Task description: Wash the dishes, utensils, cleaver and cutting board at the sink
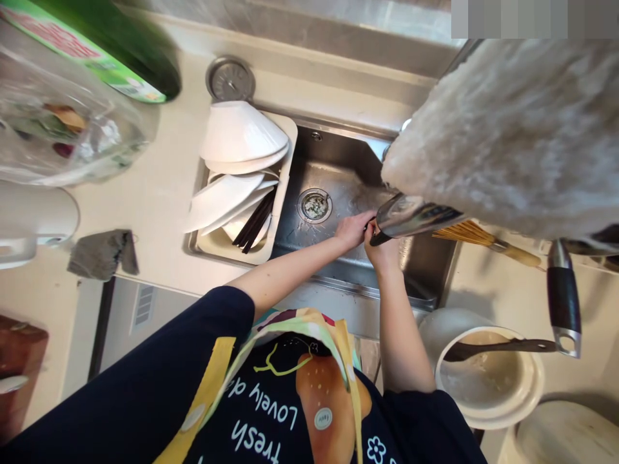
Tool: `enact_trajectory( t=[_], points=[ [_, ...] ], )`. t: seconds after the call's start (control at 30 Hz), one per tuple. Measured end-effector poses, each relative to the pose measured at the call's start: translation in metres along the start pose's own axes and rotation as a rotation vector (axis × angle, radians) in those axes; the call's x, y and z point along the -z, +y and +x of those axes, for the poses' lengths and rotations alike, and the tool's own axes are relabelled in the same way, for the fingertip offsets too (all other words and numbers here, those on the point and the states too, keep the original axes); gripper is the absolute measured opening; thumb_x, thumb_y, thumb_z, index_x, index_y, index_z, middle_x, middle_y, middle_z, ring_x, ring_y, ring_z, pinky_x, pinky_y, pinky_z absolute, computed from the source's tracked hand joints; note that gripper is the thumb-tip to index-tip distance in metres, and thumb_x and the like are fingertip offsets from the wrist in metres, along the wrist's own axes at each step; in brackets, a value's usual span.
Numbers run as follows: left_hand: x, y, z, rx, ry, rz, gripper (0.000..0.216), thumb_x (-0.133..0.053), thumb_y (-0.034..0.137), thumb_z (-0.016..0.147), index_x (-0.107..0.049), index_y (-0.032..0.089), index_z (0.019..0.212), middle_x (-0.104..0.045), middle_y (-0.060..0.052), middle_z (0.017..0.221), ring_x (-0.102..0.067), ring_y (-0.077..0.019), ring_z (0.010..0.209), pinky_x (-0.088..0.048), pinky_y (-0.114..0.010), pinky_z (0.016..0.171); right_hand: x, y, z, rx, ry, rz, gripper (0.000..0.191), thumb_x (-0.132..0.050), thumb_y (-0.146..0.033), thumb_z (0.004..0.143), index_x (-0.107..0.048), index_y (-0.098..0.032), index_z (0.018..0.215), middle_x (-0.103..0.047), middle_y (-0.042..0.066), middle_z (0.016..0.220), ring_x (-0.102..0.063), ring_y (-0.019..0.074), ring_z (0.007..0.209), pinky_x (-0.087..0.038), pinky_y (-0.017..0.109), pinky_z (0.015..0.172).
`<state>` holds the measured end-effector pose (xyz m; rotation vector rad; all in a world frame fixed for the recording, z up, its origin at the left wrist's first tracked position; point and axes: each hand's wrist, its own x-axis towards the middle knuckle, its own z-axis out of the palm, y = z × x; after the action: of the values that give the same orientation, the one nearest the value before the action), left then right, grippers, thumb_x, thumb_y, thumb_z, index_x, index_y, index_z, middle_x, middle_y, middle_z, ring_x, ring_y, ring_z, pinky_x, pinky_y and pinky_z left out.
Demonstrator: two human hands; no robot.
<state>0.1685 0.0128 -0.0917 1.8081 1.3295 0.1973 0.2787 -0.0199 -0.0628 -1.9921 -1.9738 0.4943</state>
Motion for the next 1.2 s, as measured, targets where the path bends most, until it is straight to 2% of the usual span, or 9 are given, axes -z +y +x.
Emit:
enact_trajectory(
  t=[0.13,0.4,0.63,0.77,0.97,1.07,1.2],
  points=[
    [0.007,-0.009,-0.001,-0.004,0.034,0.073,0.037,-0.041,0.026,0.094,-0.052,0.028,0.129,-0.059,-0.002,0.132,-0.062,-0.0225,0.106,-0.047,-0.034,0.089,-0.005,-0.001,0.005,0.043,0.029,0.015,0.012,-0.045,-0.025,0.086,-0.056,-0.021,0.084,-0.061,0.007,0.083,-0.056,0.022,0.079,-0.045,0.035,0.077],
    [0.022,-0.015,0.0,-0.009,0.072,0.236,0.039,-0.038,0.024,0.095,-0.051,0.026,0.132,-0.052,-0.005,0.14,-0.062,-0.0232,0.105,-0.045,-0.035,0.09,-0.007,-0.007,0.013,0.071,-0.017,0.112,0.014,-0.043,-0.026,0.089,-0.055,-0.021,0.086,-0.06,0.008,0.088,-0.057,0.0211,0.087,-0.046,0.034,0.082],
    [0.029,-0.017,0.002,-0.041,0.101,0.256,0.038,-0.037,0.023,0.095,-0.052,0.023,0.13,-0.056,-0.007,0.136,-0.063,-0.023,0.104,-0.045,-0.035,0.088,-0.002,-0.013,0.018,0.061,-0.038,0.152,0.014,-0.042,-0.026,0.089,-0.056,-0.021,0.087,-0.061,0.009,0.089,-0.056,0.0224,0.09,-0.045,0.036,0.085],
    [0.022,-0.011,0.002,-0.046,0.069,0.227,0.036,-0.039,0.025,0.095,-0.053,0.024,0.129,-0.059,-0.007,0.132,-0.063,-0.0229,0.105,-0.045,-0.034,0.088,0.004,-0.012,0.015,0.034,-0.043,0.098,0.013,-0.043,-0.024,0.087,-0.056,-0.021,0.084,-0.062,0.01,0.089,-0.057,0.0233,0.089,-0.045,0.036,0.084],
    [-0.003,0.001,-0.013,-0.07,-0.032,0.113,0.034,-0.042,0.026,0.093,-0.057,0.026,0.124,-0.064,-0.004,0.125,-0.064,-0.0236,0.103,-0.047,-0.035,0.087,0.014,0.001,-0.003,-0.042,-0.082,0.038,0.011,-0.047,-0.023,0.082,-0.057,-0.021,0.076,-0.063,0.009,0.081,-0.058,0.0244,0.083,-0.045,0.037,0.08],
    [-0.01,-0.001,-0.024,-0.064,-0.083,0.084,0.036,-0.047,0.025,0.091,-0.056,0.027,0.125,-0.065,-0.003,0.124,-0.064,-0.024,0.102,-0.047,-0.035,0.087,0.018,0.002,-0.011,-0.079,-0.139,0.06,0.011,-0.048,-0.023,0.081,-0.057,-0.021,0.074,-0.063,0.009,0.078,-0.059,0.024,0.08,-0.045,0.035,0.076],
    [-0.009,-0.01,-0.032,-0.004,-0.07,0.097,0.039,-0.048,0.026,0.09,-0.053,0.028,0.129,-0.063,-0.003,0.127,-0.064,-0.0239,0.103,-0.048,-0.035,0.087,0.016,-0.006,-0.013,-0.097,-0.184,0.124,0.013,-0.047,-0.024,0.083,-0.056,-0.022,0.073,-0.062,0.007,0.074,-0.058,0.0222,0.077,-0.044,0.032,0.072]
  ],
)
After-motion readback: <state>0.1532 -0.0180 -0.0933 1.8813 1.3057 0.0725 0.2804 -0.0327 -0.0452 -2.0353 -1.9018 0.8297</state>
